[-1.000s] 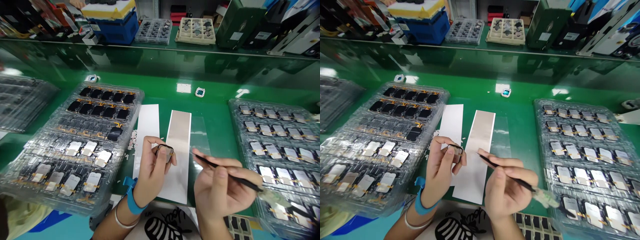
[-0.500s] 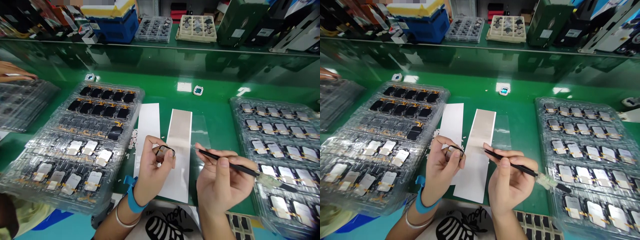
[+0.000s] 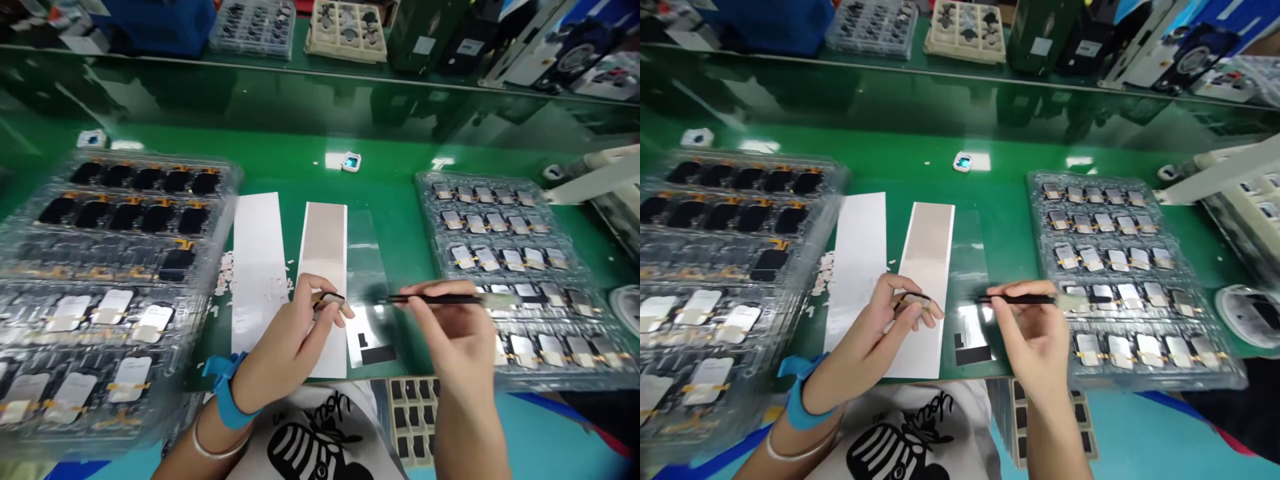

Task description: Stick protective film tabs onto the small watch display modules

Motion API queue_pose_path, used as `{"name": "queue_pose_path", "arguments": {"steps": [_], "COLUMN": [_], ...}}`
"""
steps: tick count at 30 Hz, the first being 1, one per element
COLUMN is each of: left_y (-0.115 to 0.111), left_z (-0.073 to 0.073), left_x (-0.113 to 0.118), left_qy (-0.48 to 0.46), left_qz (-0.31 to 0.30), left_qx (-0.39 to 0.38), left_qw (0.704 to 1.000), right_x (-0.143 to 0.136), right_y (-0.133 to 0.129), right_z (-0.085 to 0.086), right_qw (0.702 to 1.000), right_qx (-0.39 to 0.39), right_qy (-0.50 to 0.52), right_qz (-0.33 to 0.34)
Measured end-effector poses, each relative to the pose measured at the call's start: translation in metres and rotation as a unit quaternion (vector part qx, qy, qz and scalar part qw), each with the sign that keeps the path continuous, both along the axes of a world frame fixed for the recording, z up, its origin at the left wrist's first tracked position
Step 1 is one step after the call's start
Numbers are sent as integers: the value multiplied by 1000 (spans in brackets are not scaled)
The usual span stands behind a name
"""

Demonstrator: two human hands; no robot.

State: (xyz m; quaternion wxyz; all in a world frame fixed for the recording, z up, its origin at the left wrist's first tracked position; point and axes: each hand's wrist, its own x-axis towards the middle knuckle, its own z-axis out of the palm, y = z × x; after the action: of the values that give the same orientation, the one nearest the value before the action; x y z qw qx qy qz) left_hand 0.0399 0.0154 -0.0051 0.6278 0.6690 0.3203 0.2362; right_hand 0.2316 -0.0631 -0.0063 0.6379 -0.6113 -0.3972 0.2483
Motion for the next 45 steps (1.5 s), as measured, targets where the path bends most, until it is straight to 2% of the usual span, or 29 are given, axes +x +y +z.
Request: {"name": "queue_pose_path", "arguments": {"steps": [3, 7, 11, 22, 28, 33, 35, 38, 41, 43, 45], "left_y": [-1, -2, -1, -1, -1, -2, -3, -1, 1, 1, 1], "left_z": [3, 3, 0, -1, -2, -4, -5, -5, -3, -1, 0], "left_x": [2, 7, 9, 10, 10, 10, 11, 10, 7, 6, 6], "left_qy": [115, 175, 177, 181, 180, 159, 155, 137, 100, 85, 86], "left_qz": [-118, -188, -211, -213, -203, -175, -140, -55, 11, 22, 3], "left_qx": [69, 140, 157, 154, 166, 162, 145, 122, 105, 88, 83], "left_qw": [984, 956, 949, 948, 948, 958, 967, 981, 989, 992, 993], "right_x": [11, 6, 3, 5, 3, 3, 5, 10, 14, 15, 15], "right_y": [-25, -41, -44, -43, -43, -41, -40, -37, -33, -30, -28], "right_z": [-19, -32, -34, -33, -34, -34, -32, -30, -29, -30, -30], "right_qw": [996, 987, 984, 985, 986, 989, 990, 990, 992, 994, 996], "right_qx": [-58, -82, -74, -77, -79, -72, -65, -47, -23, -25, -38], "right_qy": [-14, -54, -67, -58, -64, 10, 50, 95, 109, 95, 74], "right_qz": [60, 125, 144, 146, 135, 129, 118, 89, 62, 49, 41]}}
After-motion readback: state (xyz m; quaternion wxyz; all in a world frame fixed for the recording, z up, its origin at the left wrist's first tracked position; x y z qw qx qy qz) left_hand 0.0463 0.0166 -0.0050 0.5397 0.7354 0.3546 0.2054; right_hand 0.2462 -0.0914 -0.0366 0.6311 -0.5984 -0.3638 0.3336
